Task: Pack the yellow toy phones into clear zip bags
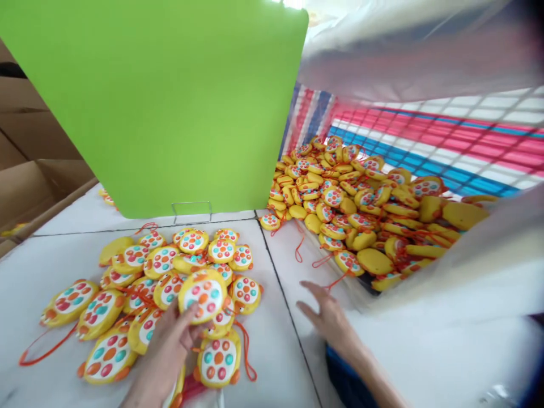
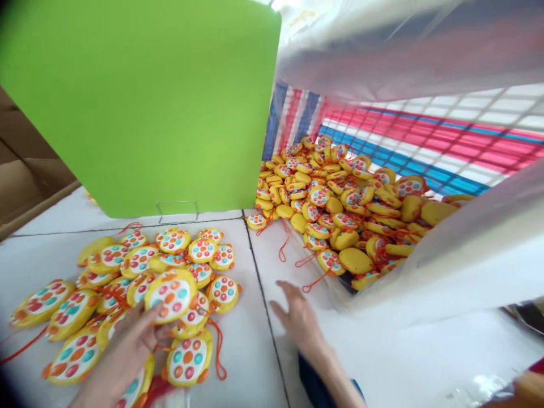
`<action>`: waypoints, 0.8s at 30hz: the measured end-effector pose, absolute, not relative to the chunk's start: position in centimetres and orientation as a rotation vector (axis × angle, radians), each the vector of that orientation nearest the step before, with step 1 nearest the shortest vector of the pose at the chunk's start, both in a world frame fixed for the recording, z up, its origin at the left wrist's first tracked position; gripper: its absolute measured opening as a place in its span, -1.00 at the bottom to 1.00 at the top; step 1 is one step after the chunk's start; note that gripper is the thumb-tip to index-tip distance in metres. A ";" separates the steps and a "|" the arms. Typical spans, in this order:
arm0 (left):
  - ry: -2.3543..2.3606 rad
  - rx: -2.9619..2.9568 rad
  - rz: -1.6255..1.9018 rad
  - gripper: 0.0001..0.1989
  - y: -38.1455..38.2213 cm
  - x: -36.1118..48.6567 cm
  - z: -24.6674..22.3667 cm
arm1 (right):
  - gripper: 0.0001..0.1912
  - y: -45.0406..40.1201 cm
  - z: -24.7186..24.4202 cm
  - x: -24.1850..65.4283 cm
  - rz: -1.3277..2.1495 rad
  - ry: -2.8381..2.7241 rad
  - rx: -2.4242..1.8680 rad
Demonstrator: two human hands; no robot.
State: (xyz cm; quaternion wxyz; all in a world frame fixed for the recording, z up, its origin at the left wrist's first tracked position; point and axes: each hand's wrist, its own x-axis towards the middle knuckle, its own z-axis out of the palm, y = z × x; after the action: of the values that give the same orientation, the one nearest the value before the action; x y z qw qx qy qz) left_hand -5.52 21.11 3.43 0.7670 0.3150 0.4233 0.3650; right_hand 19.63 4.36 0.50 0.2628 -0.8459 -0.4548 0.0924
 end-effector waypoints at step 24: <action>0.870 0.447 0.701 -0.75 21.8 -5.6 3.2 | -0.55 2.1 5.4 32.5 -0.074 -0.589 -2.366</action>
State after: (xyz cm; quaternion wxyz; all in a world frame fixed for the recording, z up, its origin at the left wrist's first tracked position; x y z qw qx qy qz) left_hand -5.56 21.80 3.17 0.8244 0.2105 0.4092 0.3296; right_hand 32.55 2.12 5.43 0.3438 -0.9108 -0.2267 -0.0287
